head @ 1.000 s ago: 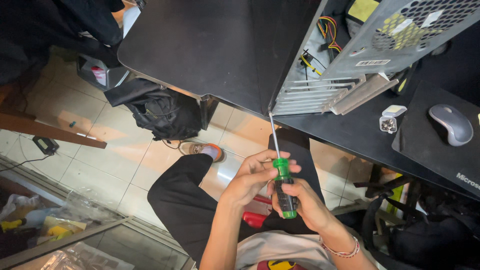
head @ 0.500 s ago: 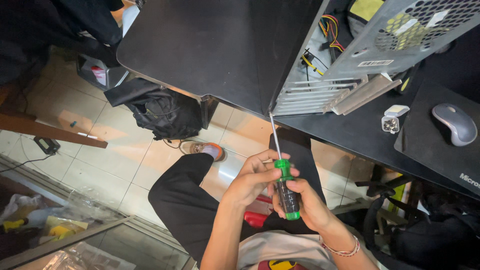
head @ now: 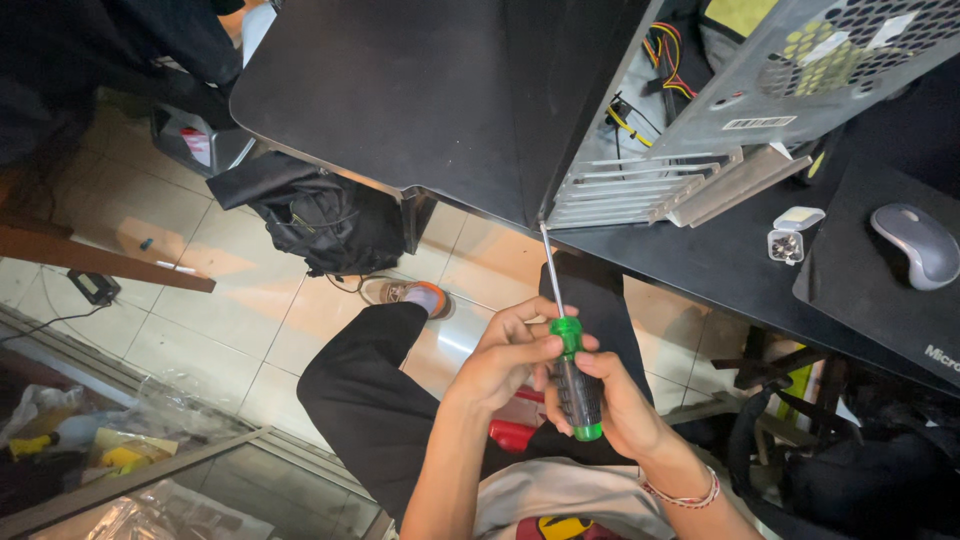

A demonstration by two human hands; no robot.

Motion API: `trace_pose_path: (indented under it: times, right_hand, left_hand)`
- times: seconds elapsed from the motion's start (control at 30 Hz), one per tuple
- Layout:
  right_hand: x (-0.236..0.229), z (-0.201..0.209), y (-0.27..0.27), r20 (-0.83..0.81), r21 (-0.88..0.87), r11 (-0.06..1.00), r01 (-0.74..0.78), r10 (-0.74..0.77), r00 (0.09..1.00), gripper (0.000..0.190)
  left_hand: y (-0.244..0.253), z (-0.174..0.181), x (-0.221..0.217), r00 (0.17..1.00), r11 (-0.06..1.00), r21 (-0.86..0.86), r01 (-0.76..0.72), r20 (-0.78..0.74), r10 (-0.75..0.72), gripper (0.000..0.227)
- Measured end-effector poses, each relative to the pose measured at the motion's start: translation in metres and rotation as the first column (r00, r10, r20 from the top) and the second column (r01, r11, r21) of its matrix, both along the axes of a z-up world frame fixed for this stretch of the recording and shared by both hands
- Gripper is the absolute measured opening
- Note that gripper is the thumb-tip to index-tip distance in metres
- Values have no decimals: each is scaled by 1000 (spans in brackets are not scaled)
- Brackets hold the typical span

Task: The person attaches the side panel to a computer case on a desk, aligning it and pressing it into place. They then use a screwdriver to fasten screws into the back of the case to secure the panel.

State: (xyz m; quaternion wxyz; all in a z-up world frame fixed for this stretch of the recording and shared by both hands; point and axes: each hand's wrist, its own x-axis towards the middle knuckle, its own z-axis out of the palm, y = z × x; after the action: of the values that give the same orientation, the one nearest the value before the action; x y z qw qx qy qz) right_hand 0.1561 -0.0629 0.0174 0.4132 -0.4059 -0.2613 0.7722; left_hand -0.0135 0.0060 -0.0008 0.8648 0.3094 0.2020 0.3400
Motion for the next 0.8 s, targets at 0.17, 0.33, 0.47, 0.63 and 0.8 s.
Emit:
trace_pose_path:
  times: [0.17,0.33,0.47,0.63,0.8]
  right_hand:
    - [-3,17,5,57,59,996,-66,63,996,58]
    - [1,10,4,74,41,998,-52,49,996,59]
    - [1,6,3,64,49,999,-14,11,998,53]
    - [1,3,-1,158,24,998,-54,49,986,50]
    - [4,18,-9,251,-4,994,-109,106,962,45]
  left_hand:
    - [-3,-6,13,993,983,-151,-102,44,110,25]
    - [-4,1,8,996,996,-33,-84,-8,83,28]
    - [-2,21,0,1000,996,92,-11,-25,13,39]
    - [0,28,3,995,988,149,-27,-94,42,28]
    - [-3,38,0,990,993,120,11,-137,6,31]
